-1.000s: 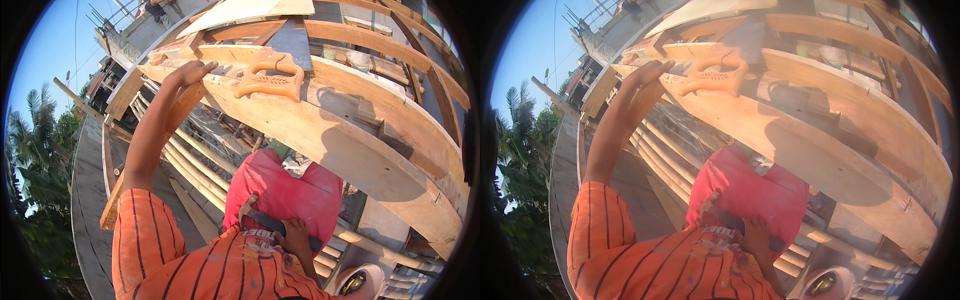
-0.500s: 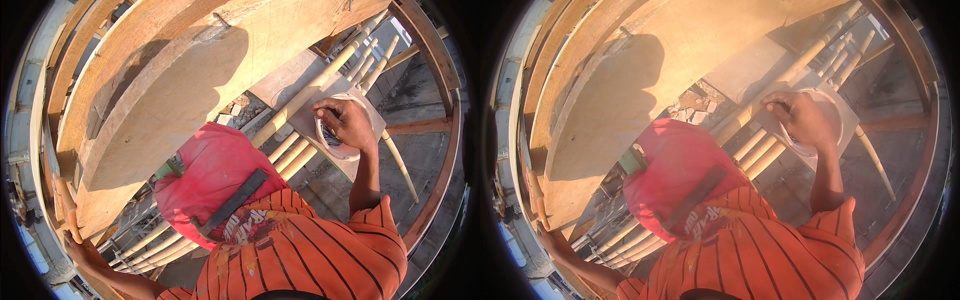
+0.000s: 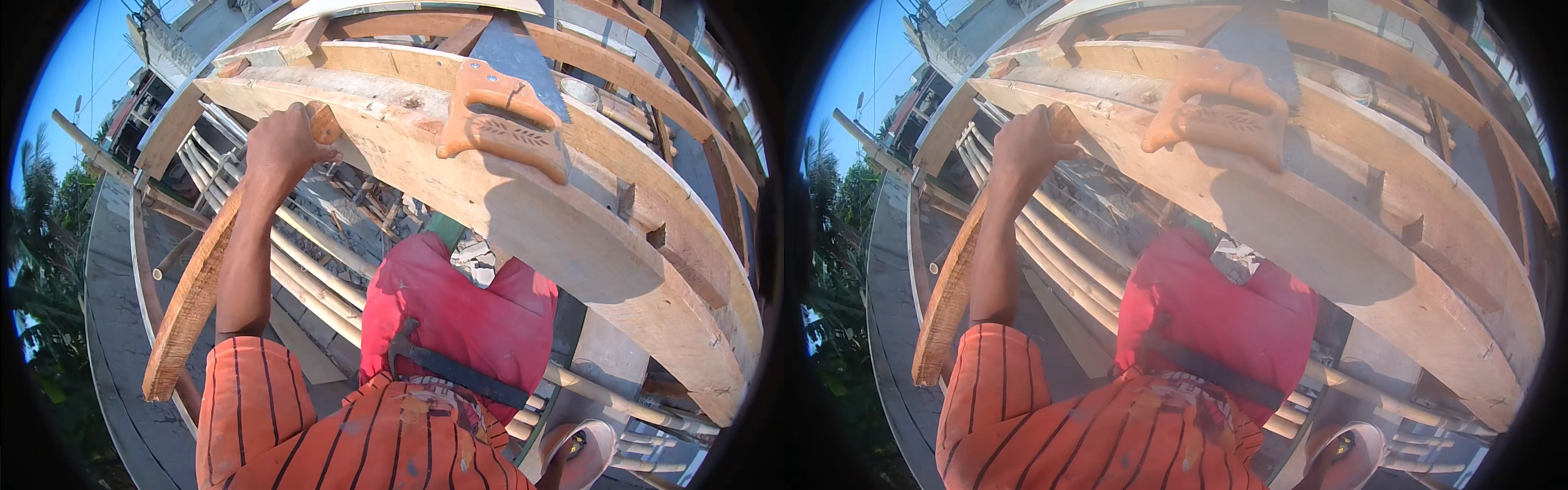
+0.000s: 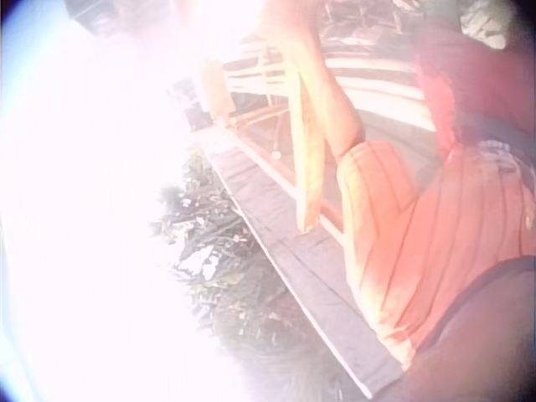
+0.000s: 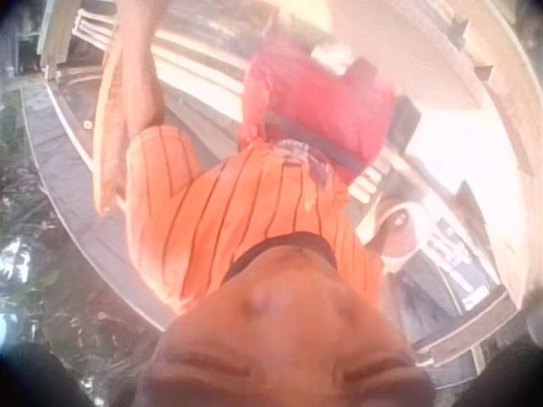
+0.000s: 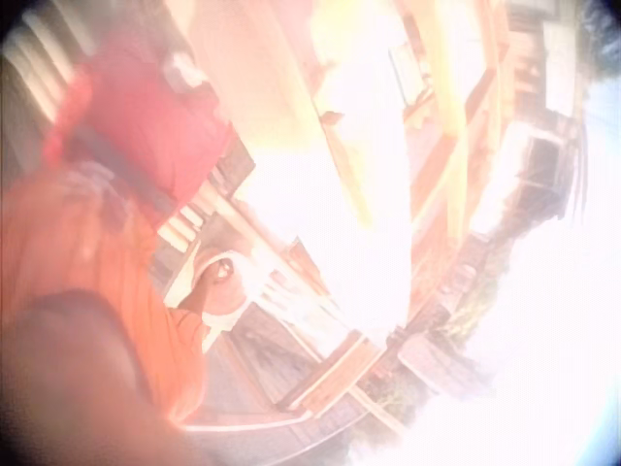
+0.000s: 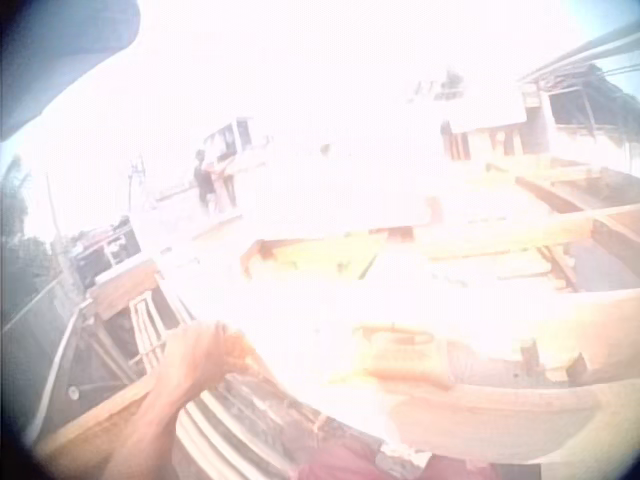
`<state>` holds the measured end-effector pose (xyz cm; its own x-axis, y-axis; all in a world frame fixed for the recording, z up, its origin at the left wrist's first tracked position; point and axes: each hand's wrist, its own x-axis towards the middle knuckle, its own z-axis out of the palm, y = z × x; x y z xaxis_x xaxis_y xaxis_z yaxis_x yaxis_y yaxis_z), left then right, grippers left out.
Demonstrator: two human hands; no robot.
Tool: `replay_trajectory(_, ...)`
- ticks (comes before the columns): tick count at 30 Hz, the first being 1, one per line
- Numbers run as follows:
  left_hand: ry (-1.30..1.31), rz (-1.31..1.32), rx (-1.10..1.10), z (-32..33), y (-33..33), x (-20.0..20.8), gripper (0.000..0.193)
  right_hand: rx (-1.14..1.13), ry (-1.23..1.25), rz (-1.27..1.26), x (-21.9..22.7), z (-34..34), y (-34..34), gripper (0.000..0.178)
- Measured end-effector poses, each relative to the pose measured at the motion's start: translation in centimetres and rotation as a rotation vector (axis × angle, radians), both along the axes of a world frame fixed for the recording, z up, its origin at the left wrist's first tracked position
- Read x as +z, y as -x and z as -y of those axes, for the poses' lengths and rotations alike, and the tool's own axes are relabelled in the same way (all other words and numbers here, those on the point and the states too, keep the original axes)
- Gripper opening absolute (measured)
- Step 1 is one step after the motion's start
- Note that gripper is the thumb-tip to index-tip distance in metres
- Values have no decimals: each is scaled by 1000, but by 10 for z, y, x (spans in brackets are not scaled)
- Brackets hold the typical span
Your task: The person constructs a wooden framework by positioning boards and hammering nails into the wood while working on an elevated structure.
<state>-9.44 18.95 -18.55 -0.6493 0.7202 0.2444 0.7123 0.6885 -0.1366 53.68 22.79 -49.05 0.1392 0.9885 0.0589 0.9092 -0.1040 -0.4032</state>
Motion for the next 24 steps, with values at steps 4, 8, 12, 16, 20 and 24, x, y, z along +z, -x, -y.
replay_trajectory(4, -89, 188, -43, 19, -8, 6, 43, 469, 44, -280, 30, 1, 123, 21)
replay_trajectory(8, -71, 127, 11, 36, 11, -10, 39, 842, 197, -295, 22, 16, 198, 21)
replay_trajectory(12, -65, -30, 52, 22, -4, -25, 73, 949, 239, -212, -1, 9, 214, 22)
replay_trajectory(16, -167, -194, 73, 20, -1, -53, 53, 946, 230, -130, -9, -7, 218, 23)
replay_trajectory(20, -86, -275, 16, 44, 6, -44, 34, 986, 256, -89, -12, -9, 218, 23)
replay_trajectory(24, -91, -258, -7, 46, 7, -44, 33, 972, 258, -49, -12, -13, 210, 24)
